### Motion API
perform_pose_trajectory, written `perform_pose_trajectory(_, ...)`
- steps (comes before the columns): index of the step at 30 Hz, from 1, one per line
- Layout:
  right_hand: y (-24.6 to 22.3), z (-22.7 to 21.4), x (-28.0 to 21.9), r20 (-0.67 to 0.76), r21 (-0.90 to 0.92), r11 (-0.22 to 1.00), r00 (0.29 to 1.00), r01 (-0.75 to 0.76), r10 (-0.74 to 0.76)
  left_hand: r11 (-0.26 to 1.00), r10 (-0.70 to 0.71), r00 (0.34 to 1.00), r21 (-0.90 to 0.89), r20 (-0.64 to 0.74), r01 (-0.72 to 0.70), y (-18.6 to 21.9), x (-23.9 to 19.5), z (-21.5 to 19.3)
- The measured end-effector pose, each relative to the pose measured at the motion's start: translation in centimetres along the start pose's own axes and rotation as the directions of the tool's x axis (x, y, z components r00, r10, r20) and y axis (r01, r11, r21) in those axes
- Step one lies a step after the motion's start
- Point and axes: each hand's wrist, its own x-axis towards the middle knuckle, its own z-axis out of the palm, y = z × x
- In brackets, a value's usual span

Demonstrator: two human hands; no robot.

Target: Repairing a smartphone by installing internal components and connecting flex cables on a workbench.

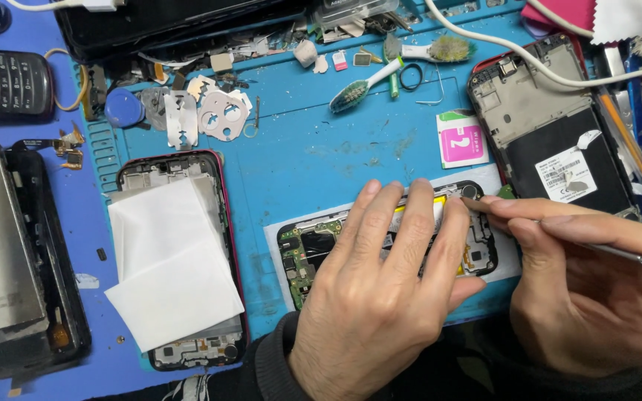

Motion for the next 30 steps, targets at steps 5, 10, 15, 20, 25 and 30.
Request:
perform_pose_trajectory(5, -0.6, 0.1, 0.3, 0.0, -0.015, 1.0, 1.0, 0.014, -0.014, 1.0, 0.01, 1.0, 0.015, -0.001, -0.01, 0.0, -0.1, -0.1)
perform_pose_trajectory(10, 0.4, -0.4, -0.1, 0.018, -0.057, 0.998, 1.0, 0.009, -0.008, 1.0, 0.007, 1.0, 0.011, 0.001, -0.007, 0.0, -0.1, 0.0)
perform_pose_trajectory(15, -0.4, 0.6, 0.2, -0.088, 0.113, 0.993, 0.996, 0.036, -0.026, 0.999, 0.005, 1.0, 0.037, 0.008, -0.005, 0.0, 0.0, -0.1)
perform_pose_trajectory(20, 0.4, -0.1, 0.1, 0.01, 0.006, 0.999, 0.999, 0.039, -0.039, 0.999, 0.007, 1.0, 0.035, 0.004, -0.008, 0.0, -0.1, 0.0)
perform_pose_trajectory(25, 0.0, -0.1, 0.6, 0.028, 0.016, 0.997, 0.997, 0.074, -0.074, 0.999, 0.006, 1.0, 0.034, 0.001, -0.006, 0.0, -0.1, 0.0)
perform_pose_trajectory(30, -0.8, 0.2, 1.0, 0.102, -0.164, 0.976, 0.987, 0.143, -0.127, 0.999, 0.003, 1.0, 0.032, 0.002, -0.003, 0.0, -0.1, -0.1)
